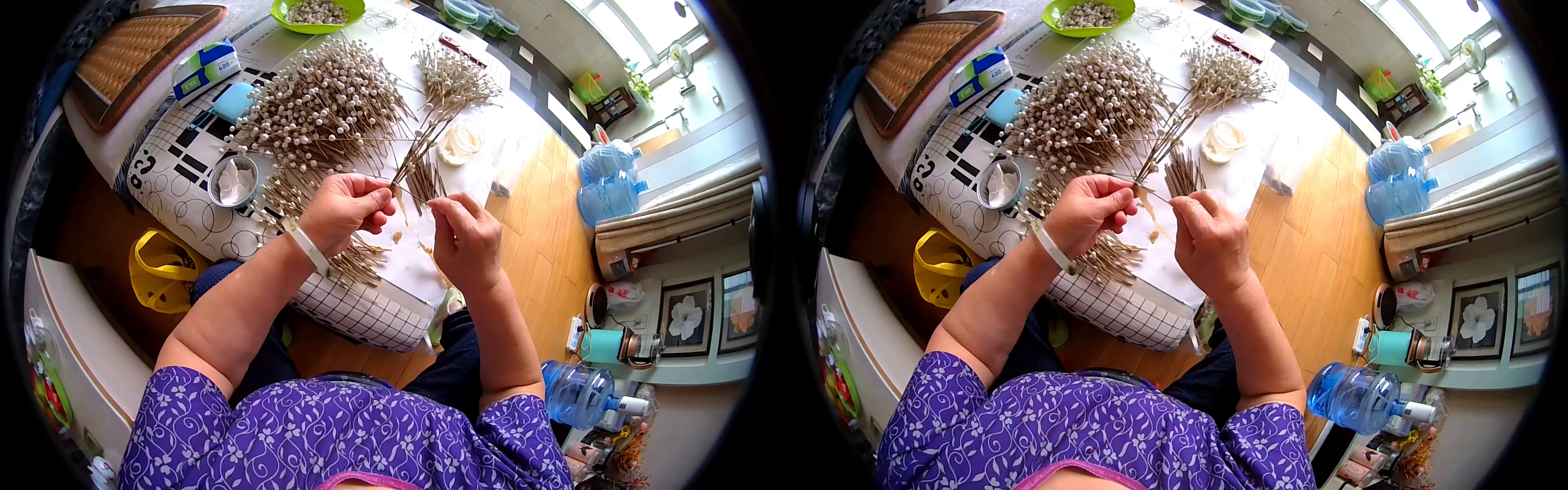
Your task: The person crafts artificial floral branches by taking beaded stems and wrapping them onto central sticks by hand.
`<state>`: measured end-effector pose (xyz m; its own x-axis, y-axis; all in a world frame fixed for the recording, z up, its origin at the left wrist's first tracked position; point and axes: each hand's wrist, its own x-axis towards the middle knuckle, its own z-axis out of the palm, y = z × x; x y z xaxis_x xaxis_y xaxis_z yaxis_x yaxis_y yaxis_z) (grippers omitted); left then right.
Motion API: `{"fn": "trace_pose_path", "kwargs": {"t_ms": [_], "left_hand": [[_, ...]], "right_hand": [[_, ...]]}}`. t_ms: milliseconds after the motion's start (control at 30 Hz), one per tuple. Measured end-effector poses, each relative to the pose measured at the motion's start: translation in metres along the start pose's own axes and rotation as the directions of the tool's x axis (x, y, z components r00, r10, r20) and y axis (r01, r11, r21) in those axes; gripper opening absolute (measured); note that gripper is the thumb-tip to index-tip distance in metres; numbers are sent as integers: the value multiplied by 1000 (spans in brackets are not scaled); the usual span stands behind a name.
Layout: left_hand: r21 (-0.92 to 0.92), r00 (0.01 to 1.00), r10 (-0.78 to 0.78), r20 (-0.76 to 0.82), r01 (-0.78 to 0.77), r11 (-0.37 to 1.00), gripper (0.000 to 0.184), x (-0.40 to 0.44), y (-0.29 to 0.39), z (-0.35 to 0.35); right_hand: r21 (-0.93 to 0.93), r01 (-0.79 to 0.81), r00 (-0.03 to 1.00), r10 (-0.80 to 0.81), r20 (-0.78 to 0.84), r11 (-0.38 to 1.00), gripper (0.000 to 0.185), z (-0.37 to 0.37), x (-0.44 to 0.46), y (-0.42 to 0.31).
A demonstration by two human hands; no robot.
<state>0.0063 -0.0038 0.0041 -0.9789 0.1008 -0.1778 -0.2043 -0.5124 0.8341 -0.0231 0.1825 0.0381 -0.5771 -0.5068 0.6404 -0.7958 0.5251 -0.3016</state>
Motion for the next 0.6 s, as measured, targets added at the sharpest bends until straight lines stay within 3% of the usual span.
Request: {"fn": "trace_pose_path", "kwargs": {"t_ms": [600], "left_hand": [[5, 999, -44, -32, 44, 999, 12, 2, -2, 2]], "right_hand": [[-28, 5, 1000, -6, -16, 1000, 8, -2, 0, 7]]}}
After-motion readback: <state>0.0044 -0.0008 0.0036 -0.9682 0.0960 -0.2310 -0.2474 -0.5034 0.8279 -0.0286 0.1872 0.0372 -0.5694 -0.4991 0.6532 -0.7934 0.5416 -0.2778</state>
